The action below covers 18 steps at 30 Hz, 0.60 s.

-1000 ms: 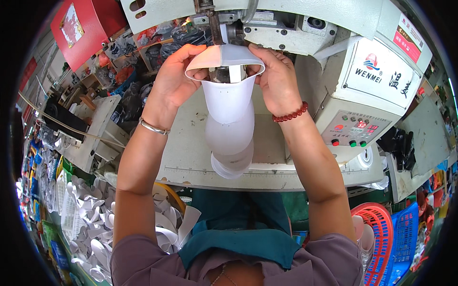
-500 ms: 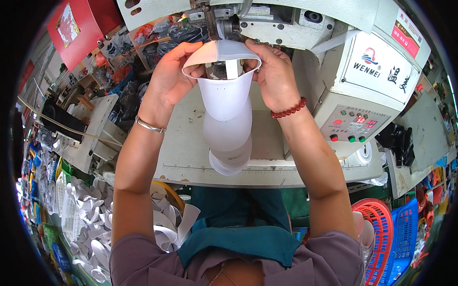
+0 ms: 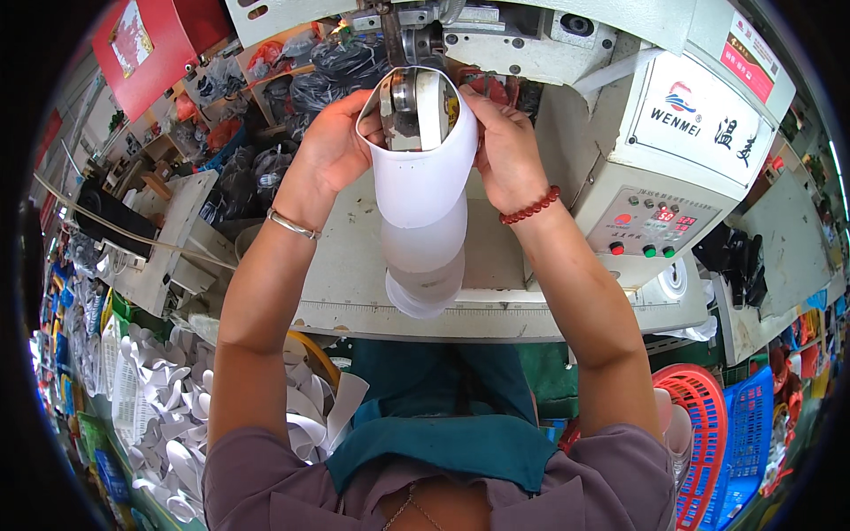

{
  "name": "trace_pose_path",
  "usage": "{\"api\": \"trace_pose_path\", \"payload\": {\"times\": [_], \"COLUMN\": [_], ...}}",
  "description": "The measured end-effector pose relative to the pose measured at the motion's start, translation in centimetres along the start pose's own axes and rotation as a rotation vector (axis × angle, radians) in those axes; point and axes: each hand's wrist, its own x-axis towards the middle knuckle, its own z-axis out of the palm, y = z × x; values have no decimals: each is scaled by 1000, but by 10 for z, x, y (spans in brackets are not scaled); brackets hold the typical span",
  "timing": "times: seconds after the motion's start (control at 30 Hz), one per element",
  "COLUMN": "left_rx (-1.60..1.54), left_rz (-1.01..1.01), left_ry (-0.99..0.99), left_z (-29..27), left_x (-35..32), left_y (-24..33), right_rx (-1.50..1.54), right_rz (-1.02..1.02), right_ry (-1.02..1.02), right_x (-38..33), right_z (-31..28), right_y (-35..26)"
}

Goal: The person repeatedly picks up shoe components from a basket, aligns the pieces by hand, and feeds them into a sewing machine to join and stack them together.

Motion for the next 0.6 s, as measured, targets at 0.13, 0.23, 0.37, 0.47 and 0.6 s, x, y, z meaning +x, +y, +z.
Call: {"api": "trace_pose_path", "payload": {"times": [0.13, 0.23, 0.37, 0.47, 0.6], "left_rx": [-22, -57, 102, 144, 393], "left_rz": [-34, -22, -47, -8, 60], "left_ry": [-134, -96, -177, -103, -85], "left_z": [-4, 2, -6, -7, -5], "left_x": [-11, -32, -47, -55, -51], "left_y": [0, -2, -13, -21, -21], "right_rx": [-124, -222, -444, -497, -784], "right_rz": [-65, -74, -282, -289, -427], "right_ry": [21, 74, 94, 89, -2], "right_x": [4, -2, -12, -13, 4], "right_z": [-7, -10, -15, -17, -33], "right_y": [14, 24, 43, 47, 48]}}
